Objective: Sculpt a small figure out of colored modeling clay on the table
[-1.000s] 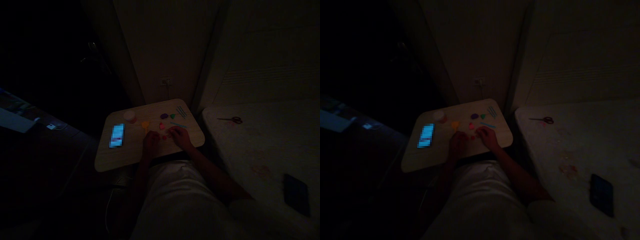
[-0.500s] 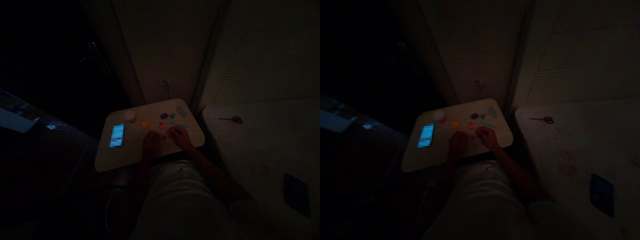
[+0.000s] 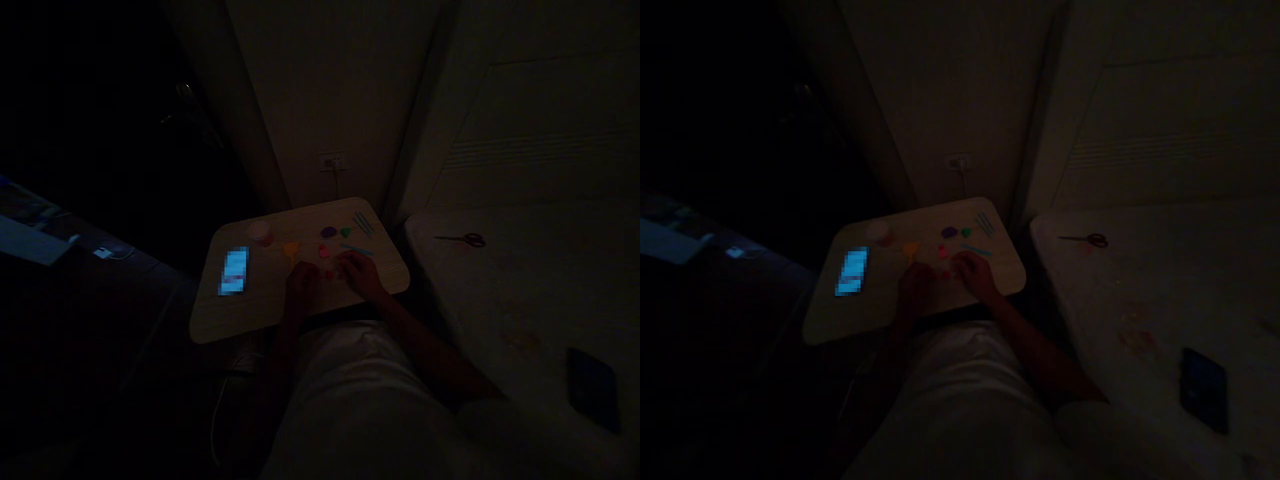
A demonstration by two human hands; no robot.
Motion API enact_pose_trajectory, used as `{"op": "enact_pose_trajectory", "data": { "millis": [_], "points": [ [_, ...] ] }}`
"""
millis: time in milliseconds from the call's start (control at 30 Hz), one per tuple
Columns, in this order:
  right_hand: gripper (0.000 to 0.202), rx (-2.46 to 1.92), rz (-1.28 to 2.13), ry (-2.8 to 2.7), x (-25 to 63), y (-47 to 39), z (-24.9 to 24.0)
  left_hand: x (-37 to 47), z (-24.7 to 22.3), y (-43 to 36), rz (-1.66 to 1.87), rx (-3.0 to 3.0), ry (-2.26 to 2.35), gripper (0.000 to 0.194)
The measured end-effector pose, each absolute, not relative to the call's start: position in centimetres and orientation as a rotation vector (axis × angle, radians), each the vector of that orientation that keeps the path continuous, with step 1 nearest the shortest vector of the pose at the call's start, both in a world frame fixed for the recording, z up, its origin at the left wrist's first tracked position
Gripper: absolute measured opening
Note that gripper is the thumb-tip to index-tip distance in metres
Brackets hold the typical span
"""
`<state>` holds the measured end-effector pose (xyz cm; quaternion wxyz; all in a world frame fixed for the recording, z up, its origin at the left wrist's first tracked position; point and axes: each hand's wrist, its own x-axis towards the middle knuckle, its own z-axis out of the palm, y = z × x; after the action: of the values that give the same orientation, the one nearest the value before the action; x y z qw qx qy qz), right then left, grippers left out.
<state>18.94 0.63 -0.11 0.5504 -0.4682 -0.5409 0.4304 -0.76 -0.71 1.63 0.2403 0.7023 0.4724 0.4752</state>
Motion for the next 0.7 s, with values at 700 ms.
{"op": "enact_pose_trajectory", "data": {
  "millis": [700],
  "points": [
    [0.024,-1.217,0.978,-1.259,18.97,0.61,-0.2,-0.8,1.59,-0.73,1.29,1.932,1.317,0.014]
  ]
}}
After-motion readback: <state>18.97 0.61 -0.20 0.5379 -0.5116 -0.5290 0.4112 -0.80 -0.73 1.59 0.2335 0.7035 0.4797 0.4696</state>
